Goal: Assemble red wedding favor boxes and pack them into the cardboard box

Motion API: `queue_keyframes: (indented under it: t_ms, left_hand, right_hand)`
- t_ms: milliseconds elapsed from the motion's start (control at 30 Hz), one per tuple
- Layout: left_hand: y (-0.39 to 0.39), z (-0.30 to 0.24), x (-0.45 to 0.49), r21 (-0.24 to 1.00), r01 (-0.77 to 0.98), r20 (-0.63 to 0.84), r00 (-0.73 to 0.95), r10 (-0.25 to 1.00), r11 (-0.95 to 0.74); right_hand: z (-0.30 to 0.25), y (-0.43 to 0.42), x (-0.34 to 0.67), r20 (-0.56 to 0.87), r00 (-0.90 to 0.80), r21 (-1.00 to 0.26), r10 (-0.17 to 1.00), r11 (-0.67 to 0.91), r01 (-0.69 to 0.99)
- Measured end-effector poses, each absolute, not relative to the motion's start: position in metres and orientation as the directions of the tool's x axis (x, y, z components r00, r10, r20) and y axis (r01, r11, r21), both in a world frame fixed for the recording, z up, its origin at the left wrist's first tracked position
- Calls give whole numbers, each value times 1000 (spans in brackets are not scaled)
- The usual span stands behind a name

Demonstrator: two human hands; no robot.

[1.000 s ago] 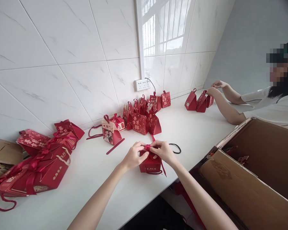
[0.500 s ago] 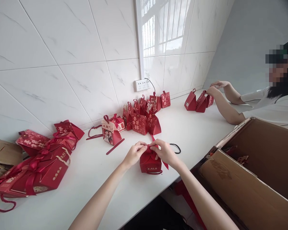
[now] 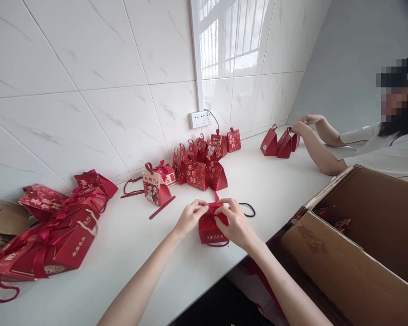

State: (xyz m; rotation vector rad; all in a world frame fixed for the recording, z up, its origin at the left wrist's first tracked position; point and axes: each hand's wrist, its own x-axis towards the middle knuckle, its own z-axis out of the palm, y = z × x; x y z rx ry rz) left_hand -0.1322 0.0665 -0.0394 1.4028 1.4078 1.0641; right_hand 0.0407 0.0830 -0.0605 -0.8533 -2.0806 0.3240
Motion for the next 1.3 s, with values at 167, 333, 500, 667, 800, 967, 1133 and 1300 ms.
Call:
queue_keyframes:
  t_ms: [167,333,500,667,800,967,1133,1300]
  left_hand:
    - [67,-40,-131,963,268,4,-8,1000,-1]
    - [67,-41,-132,958,287,9,-3,1000,-8]
    - [68,-42,-132,947,319,36,-10,999,-31]
    - [66,-43,-130,927,370,90,-59,994,-62]
    - [62,-45,-128,885,452,179,-107,978,-112]
    - [55,-50,-130,795,579,318,-145,937,-180]
    - [47,-57,-132,690,688,415,-118,902,-227]
    - [44,-63,-139,375,867,568,65,821,-328]
  right_hand:
    - [-63,88,40,606,-391,-499,693,714,491]
    - [-63,93,39,595,-374,-509,711,694,509]
    - [-63,95,38,595,-391,-490,702,702,516]
    - [-61,95,40,556,-382,-566,738,673,476]
    - [-54,93,46,396,-363,-743,844,527,413]
    - [-48,93,52,168,-348,-875,922,302,378]
    - [-53,97,54,81,-324,-913,943,200,355]
    - [-57,101,56,102,-278,-907,955,203,368]
